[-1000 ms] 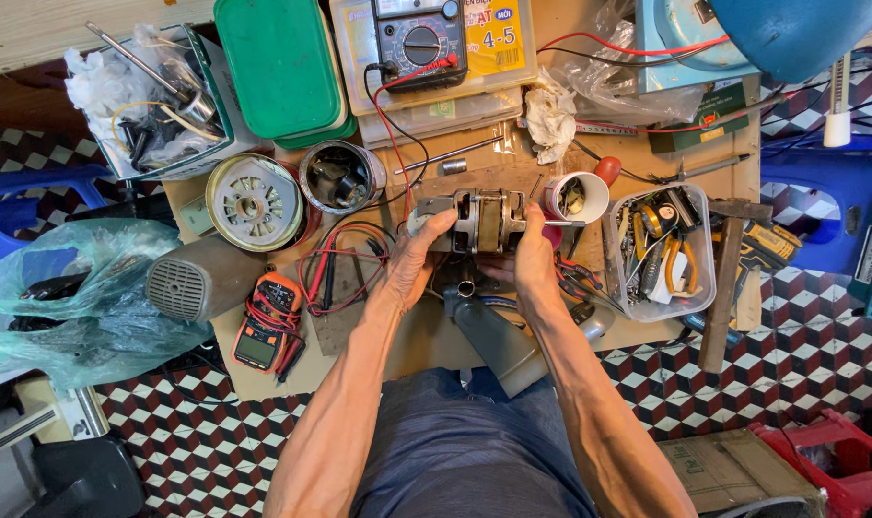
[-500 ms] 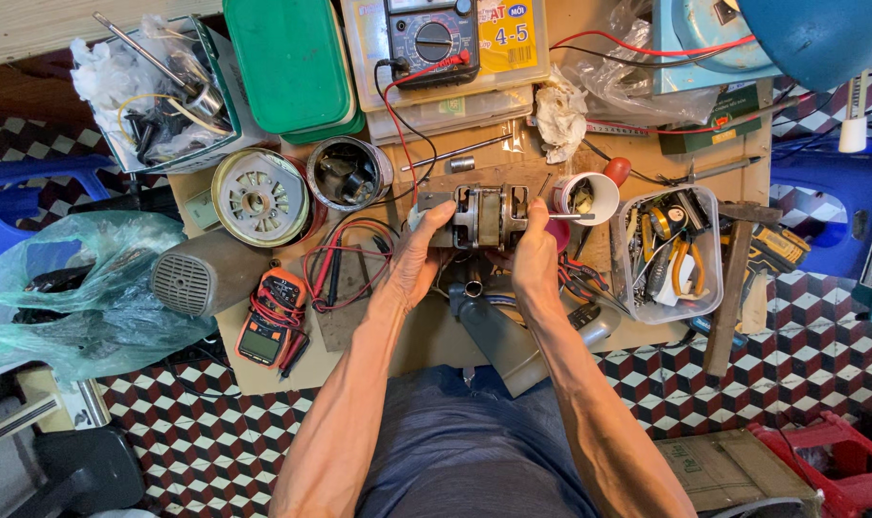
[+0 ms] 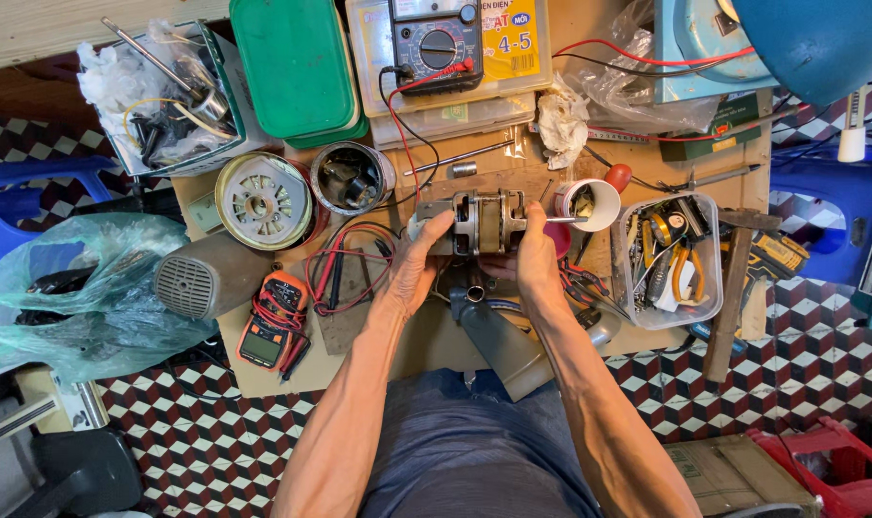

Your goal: The person disassembles a small motor or fan housing, applies liquid from a plastic bottle to internal components, and uses a screwdriver to adjust parts. The person then reassembles the housing and inspects the unit.

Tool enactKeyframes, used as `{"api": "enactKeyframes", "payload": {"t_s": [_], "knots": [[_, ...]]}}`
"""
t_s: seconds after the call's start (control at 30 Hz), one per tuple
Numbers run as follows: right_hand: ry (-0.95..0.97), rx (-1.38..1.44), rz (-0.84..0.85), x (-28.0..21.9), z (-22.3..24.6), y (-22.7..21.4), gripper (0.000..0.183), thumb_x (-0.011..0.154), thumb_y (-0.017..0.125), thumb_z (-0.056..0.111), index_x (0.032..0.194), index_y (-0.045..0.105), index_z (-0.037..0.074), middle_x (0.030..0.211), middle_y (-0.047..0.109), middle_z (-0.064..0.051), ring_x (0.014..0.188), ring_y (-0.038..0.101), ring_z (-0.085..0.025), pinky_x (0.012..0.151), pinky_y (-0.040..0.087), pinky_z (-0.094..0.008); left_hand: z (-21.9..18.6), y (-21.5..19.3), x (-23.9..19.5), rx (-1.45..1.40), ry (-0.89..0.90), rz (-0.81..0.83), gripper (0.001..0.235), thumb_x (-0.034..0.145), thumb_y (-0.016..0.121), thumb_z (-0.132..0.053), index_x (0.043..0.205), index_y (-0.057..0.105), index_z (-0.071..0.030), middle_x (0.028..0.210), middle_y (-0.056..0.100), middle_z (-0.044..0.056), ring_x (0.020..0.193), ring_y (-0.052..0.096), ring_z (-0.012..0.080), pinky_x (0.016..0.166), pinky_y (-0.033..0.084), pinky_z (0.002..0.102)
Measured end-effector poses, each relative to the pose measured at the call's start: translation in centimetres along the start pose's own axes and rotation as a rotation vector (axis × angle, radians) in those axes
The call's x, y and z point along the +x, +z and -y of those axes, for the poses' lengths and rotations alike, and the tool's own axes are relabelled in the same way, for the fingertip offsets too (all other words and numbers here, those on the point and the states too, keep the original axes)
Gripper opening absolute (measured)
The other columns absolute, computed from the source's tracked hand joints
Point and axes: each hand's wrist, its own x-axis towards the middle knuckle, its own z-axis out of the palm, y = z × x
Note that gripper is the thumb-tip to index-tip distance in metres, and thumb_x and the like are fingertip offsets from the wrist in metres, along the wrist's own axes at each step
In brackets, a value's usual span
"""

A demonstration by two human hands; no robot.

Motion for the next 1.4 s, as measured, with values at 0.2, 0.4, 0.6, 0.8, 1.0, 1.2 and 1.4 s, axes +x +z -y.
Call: {"api": "enactKeyframes", "payload": {"t_s": [0.2,0.4,0.6,0.8,1.0,1.2,1.4], "knots": [[0.069,0.027,0.076,0.8,-0.7,-1.0,0.093,0.092,0.026,0.071,0.134,0.057,-0.005,0.117,0.072,-0.031,0.104,0.074,-0.038,0.091,0.062,-0.045,0.2,-0.2,0.3,-0.012,-0.051,-0.005,0.070,0.083,0.069,-0.057,0.139,0.055,-0.015,0.127,0.062,0.001,0.116,0.058,0.0175,0.097,0.048,0.039],[0.077,-0.029,0.131,1.4,-0.7,-2.1,0.097,0.090,0.022,0.074,0.136,0.058,-0.004,0.117,0.072,-0.030,0.105,0.074,-0.037,0.090,0.060,-0.043,0.6,-0.5,1.5,-0.066,-0.031,0.063,0.065,0.093,0.062,-0.056,0.138,0.056,-0.009,0.124,0.065,0.005,0.111,0.062,0.0180,0.093,0.051,0.039],[0.134,0.021,0.111,1.3,-0.8,-2.2,0.103,0.092,0.019,0.077,0.132,0.061,-0.009,0.113,0.073,-0.033,0.101,0.076,-0.040,0.086,0.062,-0.043,-0.3,0.0,2.7,0.077,-0.088,0.067,0.066,0.093,0.057,-0.060,0.138,0.057,-0.012,0.125,0.065,0.003,0.110,0.062,0.0161,0.090,0.051,0.037],[0.176,0.100,0.124,1.6,-1.3,-2.1,0.100,0.091,0.015,0.075,0.134,0.060,-0.004,0.110,0.073,-0.033,0.098,0.076,-0.038,0.082,0.063,-0.039,-1.0,0.9,4.3,0.263,-0.111,0.054,0.074,0.087,0.056,-0.067,0.141,0.056,-0.016,0.130,0.063,0.000,0.112,0.059,0.0141,0.085,0.051,0.034],[0.152,0.136,0.182,2.4,-1.7,-3.3,0.099,0.096,0.012,0.072,0.130,0.063,-0.005,0.106,0.074,-0.032,0.072,0.073,-0.026,0.055,0.055,-0.029,-1.7,2.4,6.0,0.462,-0.170,-0.038,0.080,0.082,0.056,-0.073,0.139,0.061,-0.017,0.127,0.065,0.006,0.103,0.059,0.0181,0.076,0.050,0.033],[0.178,0.228,0.218,2.7,-2.1,-4.2,0.096,0.096,0.005,0.072,0.133,0.057,0.000,0.102,0.074,-0.032,0.054,0.059,-0.017,0.045,0.043,-0.025,-1.5,3.3,6.7,0.523,-0.156,-0.028,0.085,0.079,0.056,-0.075,0.134,0.064,-0.010,0.130,0.065,0.008,0.112,0.061,0.0211,0.084,0.055,0.040],[0.180,0.244,0.228,2.9,-2.0,-4.2,0.093,0.097,0.007,0.071,0.134,0.057,0.002,0.100,0.073,-0.031,0.052,0.057,-0.016,0.043,0.041,-0.024,-1.6,3.5,7.0,0.552,-0.171,-0.066,0.087,0.077,0.056,-0.076,0.136,0.063,-0.012,0.135,0.063,0.007,0.116,0.060,0.0214,0.086,0.054,0.040]]}}
